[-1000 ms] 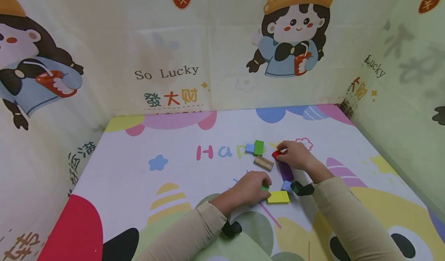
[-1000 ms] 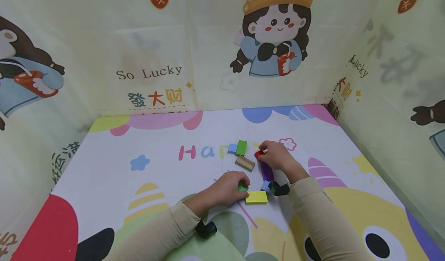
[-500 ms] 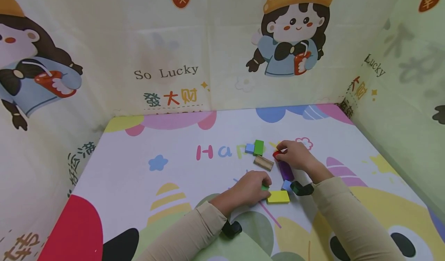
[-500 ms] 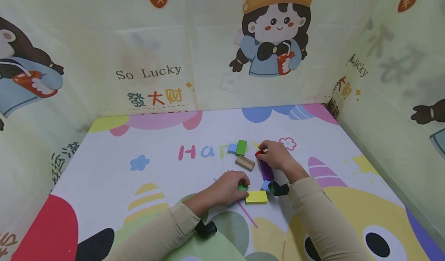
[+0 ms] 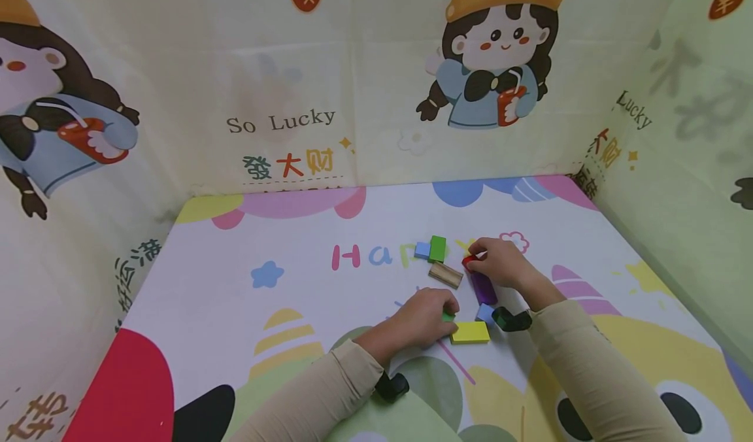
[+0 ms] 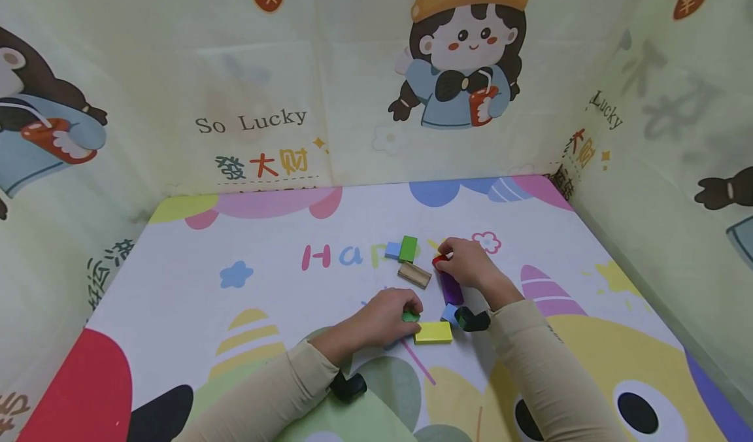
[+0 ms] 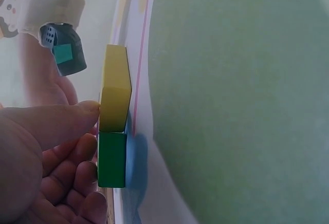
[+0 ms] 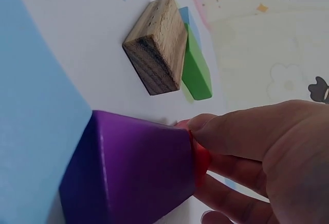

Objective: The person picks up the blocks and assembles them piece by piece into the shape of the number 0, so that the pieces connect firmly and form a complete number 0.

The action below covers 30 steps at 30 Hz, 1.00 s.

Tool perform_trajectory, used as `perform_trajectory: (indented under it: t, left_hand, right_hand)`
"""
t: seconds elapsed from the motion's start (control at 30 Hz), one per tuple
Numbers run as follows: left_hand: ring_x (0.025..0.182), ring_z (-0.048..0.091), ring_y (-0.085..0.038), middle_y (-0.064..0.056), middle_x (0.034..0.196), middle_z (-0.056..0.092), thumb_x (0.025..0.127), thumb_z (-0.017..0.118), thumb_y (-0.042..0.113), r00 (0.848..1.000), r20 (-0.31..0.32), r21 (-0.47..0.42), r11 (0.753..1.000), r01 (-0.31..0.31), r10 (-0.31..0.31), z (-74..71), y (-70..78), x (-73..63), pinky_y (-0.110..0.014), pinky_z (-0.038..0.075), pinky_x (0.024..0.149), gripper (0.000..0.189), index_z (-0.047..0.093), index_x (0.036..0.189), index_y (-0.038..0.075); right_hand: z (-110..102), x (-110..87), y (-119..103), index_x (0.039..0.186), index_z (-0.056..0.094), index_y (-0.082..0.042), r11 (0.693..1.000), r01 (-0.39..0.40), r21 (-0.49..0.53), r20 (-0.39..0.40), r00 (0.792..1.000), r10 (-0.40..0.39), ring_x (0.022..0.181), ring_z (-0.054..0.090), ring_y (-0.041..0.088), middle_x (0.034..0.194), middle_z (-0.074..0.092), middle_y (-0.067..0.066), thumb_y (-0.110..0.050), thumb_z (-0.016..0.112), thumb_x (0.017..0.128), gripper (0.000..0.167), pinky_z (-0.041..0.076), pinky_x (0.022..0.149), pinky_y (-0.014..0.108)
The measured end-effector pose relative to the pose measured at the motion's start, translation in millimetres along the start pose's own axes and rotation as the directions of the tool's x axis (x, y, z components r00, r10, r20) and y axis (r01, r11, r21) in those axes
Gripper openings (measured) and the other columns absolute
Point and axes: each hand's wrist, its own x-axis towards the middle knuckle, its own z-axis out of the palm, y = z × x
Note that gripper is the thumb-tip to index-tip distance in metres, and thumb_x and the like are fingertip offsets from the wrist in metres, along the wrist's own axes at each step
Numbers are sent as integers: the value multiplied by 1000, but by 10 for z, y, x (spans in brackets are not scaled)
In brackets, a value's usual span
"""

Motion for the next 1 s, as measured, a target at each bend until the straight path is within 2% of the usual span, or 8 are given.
perform_trajectory:
  t: [0.57, 1.0]
  left_hand:
    - [94, 54, -7, 9, 96, 64, 90, 77, 22, 999, -12, 14, 999, -29, 29, -15, -12, -7, -22, 46, 89, 21, 70, 107, 13]
    - [94, 54, -6, 9, 95, 63, 90, 77, 21, 1000, -13, -5, 1000, -22, 22, -10, -13, -14, -22, 46, 89, 20, 69, 106, 13]
  right_hand:
    - [9, -4, -3, 114, 66, 2, 1000, -3, 12, -4, 1000, 3, 95, 64, 33, 108, 68, 19, -18, 70, 93, 30, 56, 79, 41]
    - [19, -11, -3, 114, 66, 2, 1000, -2, 23, -1, 1000, 2, 94, 64, 32, 106, 69, 18, -17, 70, 92, 29, 57, 79, 41]
